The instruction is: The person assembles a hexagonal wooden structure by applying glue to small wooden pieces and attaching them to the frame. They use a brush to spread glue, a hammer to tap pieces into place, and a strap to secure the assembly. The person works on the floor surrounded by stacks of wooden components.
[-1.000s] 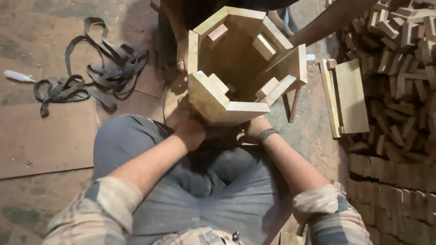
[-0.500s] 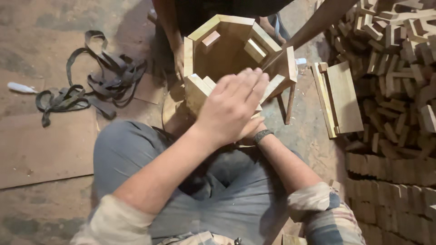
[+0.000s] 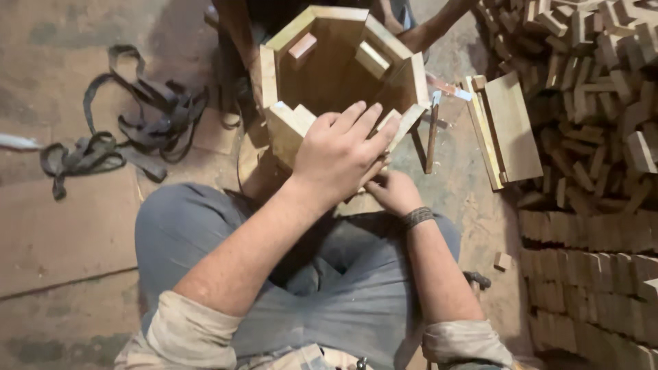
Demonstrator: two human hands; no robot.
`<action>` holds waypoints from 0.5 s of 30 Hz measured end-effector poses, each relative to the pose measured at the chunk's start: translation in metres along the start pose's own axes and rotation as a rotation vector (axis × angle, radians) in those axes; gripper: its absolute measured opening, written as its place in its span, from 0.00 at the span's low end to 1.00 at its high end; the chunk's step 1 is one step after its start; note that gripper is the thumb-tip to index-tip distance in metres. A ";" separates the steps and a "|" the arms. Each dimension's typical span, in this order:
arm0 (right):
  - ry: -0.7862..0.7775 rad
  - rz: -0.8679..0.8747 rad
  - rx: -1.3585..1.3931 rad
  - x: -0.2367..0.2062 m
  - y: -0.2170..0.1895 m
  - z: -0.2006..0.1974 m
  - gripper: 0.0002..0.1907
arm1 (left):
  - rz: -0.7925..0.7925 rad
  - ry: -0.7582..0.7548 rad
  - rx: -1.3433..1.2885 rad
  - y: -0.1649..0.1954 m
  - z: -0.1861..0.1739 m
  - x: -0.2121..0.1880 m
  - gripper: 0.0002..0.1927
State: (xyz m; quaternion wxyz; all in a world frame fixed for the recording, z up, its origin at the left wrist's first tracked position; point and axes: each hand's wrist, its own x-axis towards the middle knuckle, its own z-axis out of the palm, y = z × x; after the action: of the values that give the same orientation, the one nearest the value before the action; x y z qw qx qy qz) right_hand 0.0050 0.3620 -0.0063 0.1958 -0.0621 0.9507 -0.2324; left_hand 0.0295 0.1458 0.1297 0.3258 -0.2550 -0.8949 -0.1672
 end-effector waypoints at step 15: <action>0.048 -0.165 0.377 0.033 -0.013 0.003 0.13 | -0.034 -0.006 -0.037 0.004 0.000 0.001 0.30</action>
State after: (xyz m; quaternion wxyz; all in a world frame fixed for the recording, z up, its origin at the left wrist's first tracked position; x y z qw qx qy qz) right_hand -0.0237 0.3423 -0.0137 0.1616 -0.0964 0.8864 -0.4230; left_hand 0.0309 0.1495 0.1306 0.3155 -0.2463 -0.8968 -0.1888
